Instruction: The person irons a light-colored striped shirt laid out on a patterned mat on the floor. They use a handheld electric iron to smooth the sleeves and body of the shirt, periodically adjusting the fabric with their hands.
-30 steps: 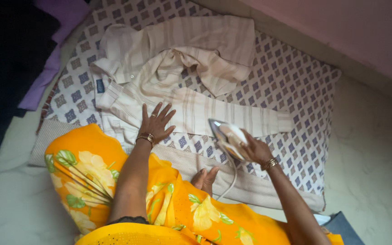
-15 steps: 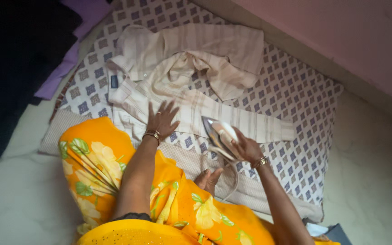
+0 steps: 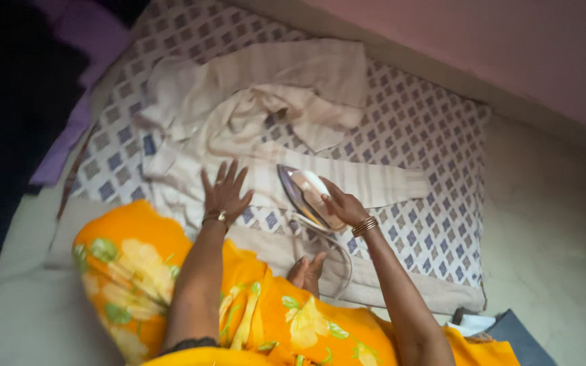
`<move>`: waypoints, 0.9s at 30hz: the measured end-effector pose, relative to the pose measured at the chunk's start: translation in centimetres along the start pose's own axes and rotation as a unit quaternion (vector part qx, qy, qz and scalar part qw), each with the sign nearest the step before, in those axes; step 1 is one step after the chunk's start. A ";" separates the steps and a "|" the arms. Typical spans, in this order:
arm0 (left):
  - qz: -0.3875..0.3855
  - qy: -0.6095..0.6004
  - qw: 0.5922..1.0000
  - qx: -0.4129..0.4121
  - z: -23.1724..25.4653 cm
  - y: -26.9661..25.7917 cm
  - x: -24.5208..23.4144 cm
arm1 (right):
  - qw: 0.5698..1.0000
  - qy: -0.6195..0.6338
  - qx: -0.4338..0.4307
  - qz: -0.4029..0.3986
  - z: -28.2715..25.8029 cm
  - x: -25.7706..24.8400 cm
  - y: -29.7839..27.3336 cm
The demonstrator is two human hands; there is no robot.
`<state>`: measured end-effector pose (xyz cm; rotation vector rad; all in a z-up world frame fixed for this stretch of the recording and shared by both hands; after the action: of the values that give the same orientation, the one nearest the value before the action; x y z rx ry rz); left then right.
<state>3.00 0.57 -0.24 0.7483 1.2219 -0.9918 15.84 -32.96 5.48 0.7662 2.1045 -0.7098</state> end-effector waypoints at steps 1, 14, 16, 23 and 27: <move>0.001 0.007 1.000 -0.001 0.0 0.1 0.2 | 0.995 0.087 0.040 0.006 1.6 -0.6 0.0; 0.030 0.052 0.998 -0.019 0.4 0.2 0.9 | 0.689 0.363 0.383 0.498 21.8 -7.4 -9.2; 0.053 0.033 0.998 -0.001 0.4 0.2 0.6 | 0.700 0.381 0.367 0.480 23.4 -7.1 -7.7; -0.027 0.050 0.998 0.022 2.1 0.3 -0.2 | 0.887 -0.347 0.275 0.130 31.8 -7.6 -6.7; -0.091 0.060 0.989 0.104 4.2 -0.6 -0.2 | 0.836 -0.156 0.495 0.178 37.6 -7.5 -11.1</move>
<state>4.10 -3.36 0.81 0.8802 1.3224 -1.2530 29.51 -68.55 -6.53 1.4138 1.1371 -1.6049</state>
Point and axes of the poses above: each hand's wrist, its own y-axis towards the middle knuckle, its own x-axis out of the palm, z = x × y, the point moved 3 cm from there along y, towards the middle knuckle, and after that the axes turned 12 degrees about -x, right-handed, at the moved point
